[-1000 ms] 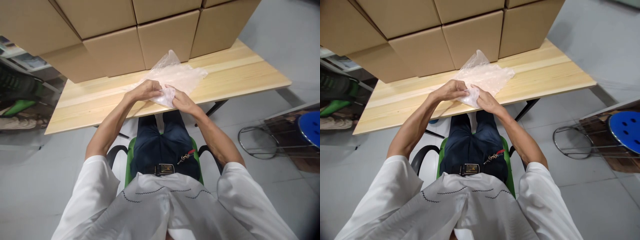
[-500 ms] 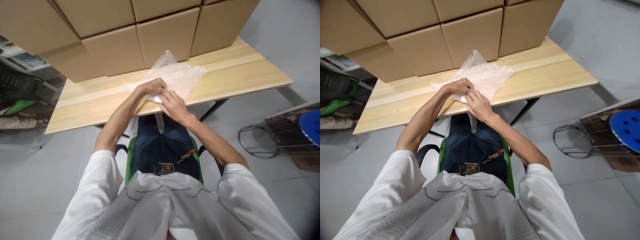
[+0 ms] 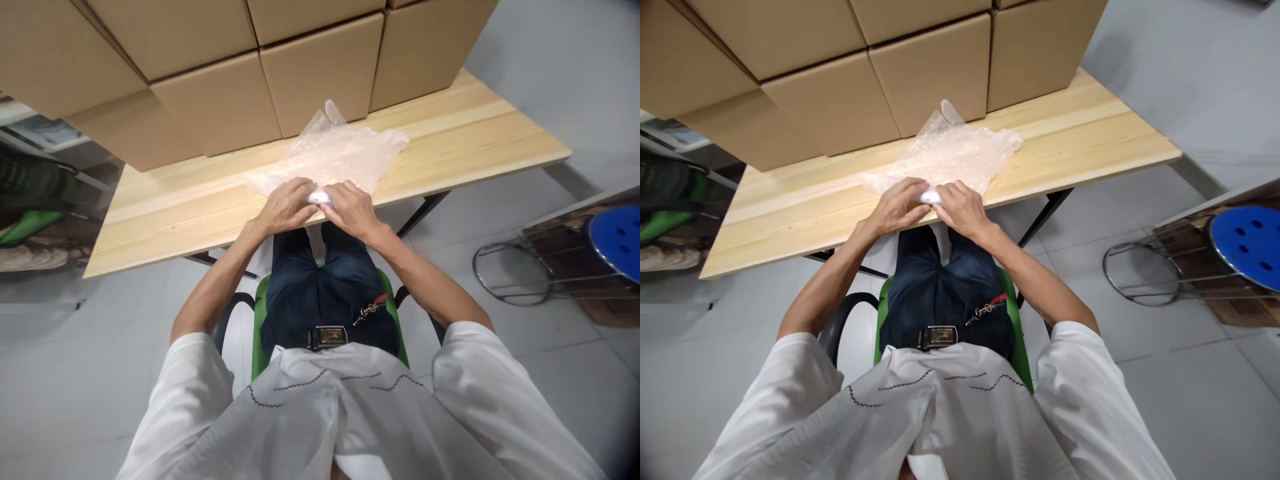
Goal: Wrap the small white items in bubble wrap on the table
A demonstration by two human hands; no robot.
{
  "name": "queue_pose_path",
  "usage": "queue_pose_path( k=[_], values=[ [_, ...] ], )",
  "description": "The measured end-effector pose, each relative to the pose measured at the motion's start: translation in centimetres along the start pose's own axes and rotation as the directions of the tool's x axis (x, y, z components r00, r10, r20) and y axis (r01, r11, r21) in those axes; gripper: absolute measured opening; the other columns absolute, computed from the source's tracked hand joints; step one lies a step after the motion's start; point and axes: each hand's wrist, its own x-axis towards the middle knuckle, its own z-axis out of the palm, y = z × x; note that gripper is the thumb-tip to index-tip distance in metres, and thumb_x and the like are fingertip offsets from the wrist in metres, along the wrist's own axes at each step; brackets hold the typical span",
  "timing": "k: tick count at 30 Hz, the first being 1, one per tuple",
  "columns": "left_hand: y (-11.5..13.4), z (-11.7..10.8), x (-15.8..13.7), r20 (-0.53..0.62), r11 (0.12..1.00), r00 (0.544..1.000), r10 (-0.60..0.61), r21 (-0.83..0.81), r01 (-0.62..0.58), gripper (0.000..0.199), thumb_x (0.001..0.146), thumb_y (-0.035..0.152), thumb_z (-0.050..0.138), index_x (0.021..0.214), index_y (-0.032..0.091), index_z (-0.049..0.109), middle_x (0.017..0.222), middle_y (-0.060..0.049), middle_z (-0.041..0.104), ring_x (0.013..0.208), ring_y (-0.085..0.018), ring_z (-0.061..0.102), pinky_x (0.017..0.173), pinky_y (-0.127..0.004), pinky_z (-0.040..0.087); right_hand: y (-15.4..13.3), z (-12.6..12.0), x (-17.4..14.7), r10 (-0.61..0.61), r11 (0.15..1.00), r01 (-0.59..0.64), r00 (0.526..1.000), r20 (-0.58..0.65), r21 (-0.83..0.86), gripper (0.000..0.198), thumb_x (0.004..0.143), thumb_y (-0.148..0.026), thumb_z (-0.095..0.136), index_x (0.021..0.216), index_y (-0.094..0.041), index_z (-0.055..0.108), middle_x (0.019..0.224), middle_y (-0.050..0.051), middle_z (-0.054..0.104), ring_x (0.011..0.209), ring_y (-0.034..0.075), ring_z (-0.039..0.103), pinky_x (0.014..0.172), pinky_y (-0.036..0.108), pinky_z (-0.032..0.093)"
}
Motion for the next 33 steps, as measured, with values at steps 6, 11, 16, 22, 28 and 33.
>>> queue_pose_path(
  k=[6,11,16,22,28,33],
  values=[
    [1.4,2.1,1.2,0.051,0.998,0.998,-0.046,0.048,0.043,0.074,0.132,0.071,0.039,0.170,0.021,0.078,0.149,-0.025,0.088,0.139,-0.042,0.084,0.124,-0.059,0.066,6.5,-2.3,-1.2,-0.077,0.992,0.072,0.996,0.045,0.106,0.054,0.119,-0.035,0.053,0.163,-0.024,0.083,0.158,0.018,0.092,0.140,0.044,0.078,0.124,0.064,0.065],
    [2.7,1.9,4.2,0.103,1.000,0.995,-0.019,0.014,0.017,0.056,0.131,0.055,0.049,0.161,0.023,0.085,0.146,-0.021,0.091,0.136,-0.039,0.086,0.119,-0.053,0.067,8.0,-4.0,-2.1,-0.062,0.995,0.058,0.997,0.044,0.075,0.059,0.113,-0.037,0.064,0.169,-0.025,0.080,0.164,0.019,0.089,0.148,0.049,0.075,0.130,0.072,0.061],
    [2.4,0.2,6.8,0.189,0.979,0.982,0.004,-0.200,0.035,0.044,0.129,0.046,0.057,0.143,0.022,0.091,0.129,-0.010,0.095,0.117,-0.030,0.087,0.107,-0.041,0.066,6.7,-3.7,-1.4,-0.037,0.997,0.035,0.999,0.031,0.062,0.055,0.121,-0.045,0.062,0.169,-0.023,0.079,0.164,0.022,0.087,0.148,0.050,0.075,0.128,0.069,0.061],
    [0.4,0.1,8.6,0.184,0.953,0.980,-0.080,-0.275,0.130,0.043,0.125,0.043,0.059,0.135,0.016,0.091,0.122,-0.008,0.093,0.106,-0.022,0.080,0.098,-0.035,0.061,8.1,-3.4,-0.1,0.006,0.995,-0.008,1.000,0.023,0.103,0.066,0.129,-0.073,0.048,0.158,-0.025,0.084,0.157,0.019,0.091,0.140,0.044,0.081,0.117,0.056,0.066],
    [-1.9,1.4,10.1,0.139,0.962,0.955,-0.261,-0.038,0.269,0.042,0.120,0.044,0.064,0.146,0.020,0.086,0.119,-0.014,0.094,0.114,-0.035,0.086,0.108,-0.048,0.068,9.4,-2.9,1.8,0.172,0.981,-0.171,0.985,-0.011,0.095,0.060,0.129,-0.065,0.052,0.153,-0.023,0.088,0.138,0.017,0.097,0.126,0.043,0.086,0.106,0.051,0.065],
    [-0.7,1.1,9.7,0.078,0.922,0.942,-0.327,0.243,0.300,0.050,0.120,0.036,0.066,0.165,0.016,0.075,0.145,-0.028,0.088,0.140,-0.048,0.084,0.126,-0.067,0.065,9.0,-3.9,3.3,0.266,0.963,-0.268,0.961,0.076,0.020,0.047,0.125,-0.048,0.056,0.140,-0.023,0.093,0.141,0.016,0.097,0.127,0.042,0.087,0.105,0.050,0.063]
  ],
)
